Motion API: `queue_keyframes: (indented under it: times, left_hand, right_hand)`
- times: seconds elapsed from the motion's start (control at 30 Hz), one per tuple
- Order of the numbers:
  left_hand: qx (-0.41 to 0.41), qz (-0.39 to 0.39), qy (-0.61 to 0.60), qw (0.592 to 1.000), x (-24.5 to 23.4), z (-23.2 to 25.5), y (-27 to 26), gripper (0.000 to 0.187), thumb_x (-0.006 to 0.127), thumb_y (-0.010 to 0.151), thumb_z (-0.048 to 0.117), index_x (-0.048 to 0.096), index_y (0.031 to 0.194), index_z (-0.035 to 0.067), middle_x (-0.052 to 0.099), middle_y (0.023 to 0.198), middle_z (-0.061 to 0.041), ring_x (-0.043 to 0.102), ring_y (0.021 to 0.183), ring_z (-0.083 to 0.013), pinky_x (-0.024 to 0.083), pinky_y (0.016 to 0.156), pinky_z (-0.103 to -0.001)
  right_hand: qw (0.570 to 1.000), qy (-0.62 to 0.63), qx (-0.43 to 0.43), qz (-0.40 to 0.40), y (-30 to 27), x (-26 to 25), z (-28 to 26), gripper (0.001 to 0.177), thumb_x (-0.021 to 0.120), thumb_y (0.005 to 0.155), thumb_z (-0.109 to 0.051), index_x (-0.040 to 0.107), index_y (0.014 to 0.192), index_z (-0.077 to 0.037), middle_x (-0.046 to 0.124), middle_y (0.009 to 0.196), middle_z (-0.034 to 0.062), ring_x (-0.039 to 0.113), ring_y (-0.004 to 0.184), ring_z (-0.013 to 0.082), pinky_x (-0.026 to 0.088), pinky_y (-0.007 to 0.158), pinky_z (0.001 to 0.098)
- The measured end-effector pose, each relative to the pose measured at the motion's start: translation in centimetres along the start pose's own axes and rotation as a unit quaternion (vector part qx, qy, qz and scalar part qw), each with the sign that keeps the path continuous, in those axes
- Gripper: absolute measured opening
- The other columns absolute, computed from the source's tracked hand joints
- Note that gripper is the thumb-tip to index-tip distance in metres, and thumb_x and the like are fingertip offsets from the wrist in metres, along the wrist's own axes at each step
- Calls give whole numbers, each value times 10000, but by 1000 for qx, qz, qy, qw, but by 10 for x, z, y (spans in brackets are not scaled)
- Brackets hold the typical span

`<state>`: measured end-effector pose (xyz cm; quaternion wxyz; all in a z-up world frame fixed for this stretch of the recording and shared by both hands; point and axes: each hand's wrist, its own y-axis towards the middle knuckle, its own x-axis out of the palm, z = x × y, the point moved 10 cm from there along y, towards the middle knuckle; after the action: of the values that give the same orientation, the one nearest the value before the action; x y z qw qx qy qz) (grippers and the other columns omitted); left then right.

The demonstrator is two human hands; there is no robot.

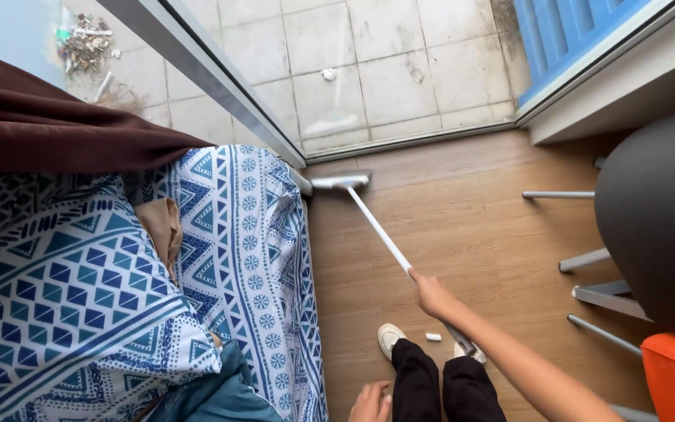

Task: Sweeping the floor of a room with a broom, including moving chairs to clean underneath them.

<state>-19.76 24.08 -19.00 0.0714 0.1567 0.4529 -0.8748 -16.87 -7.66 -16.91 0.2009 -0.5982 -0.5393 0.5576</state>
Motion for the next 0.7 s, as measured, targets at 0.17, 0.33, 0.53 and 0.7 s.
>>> queue_keyframes:
  times: [0.17, 0.33, 0.53, 0.7]
  left_hand:
    - [-42, -3, 23, 999, -1, -14, -10, 386, 447, 1058, 389, 525, 1411, 254, 578, 1270, -37, 582, 1181, -250, 454, 951, -408]
    - [-131, 0, 22, 991, 7, -29, -4, 425, 390, 1065, 441, 477, 1465, 328, 545, 1348, 24, 546, 1254, -209, 436, 1022, -382]
    - [-135, 236, -20, 962, 36, -32, -22, 428, 547, 851, 497, 659, 1264, 467, 679, 1110, 138, 687, 1018, -104, 550, 857, -319]
    - [-123, 216, -99, 964, 112, -6, -35, 383, 551, 962, 359, 617, 1336, 311, 647, 1165, 6, 671, 1077, -198, 510, 931, -374]
  right_hand:
    - [1000, 14, -23, 5, -64, -85, -2, 681, 421, 920, -101, 382, 1588, -228, 683, 1092, 220, 681, 642, 314, 557, 540, 444]
    - [996, -48, -59, 57, -8, -85, -32, 725, 384, 898, -110, 328, 1601, -276, 645, 1236, 251, 644, 1067, 457, 508, 813, 546]
    - [987, -137, -77, 27, 25, -4, 16, 678, 373, 957, -44, 210, 1581, -254, 625, 1160, 219, 632, 1078, 440, 498, 882, 573]
    - [987, -119, -105, 3, 1, -47, 106, 701, 506, 904, -118, 381, 1583, -236, 743, 1029, 240, 727, 913, 408, 563, 757, 505]
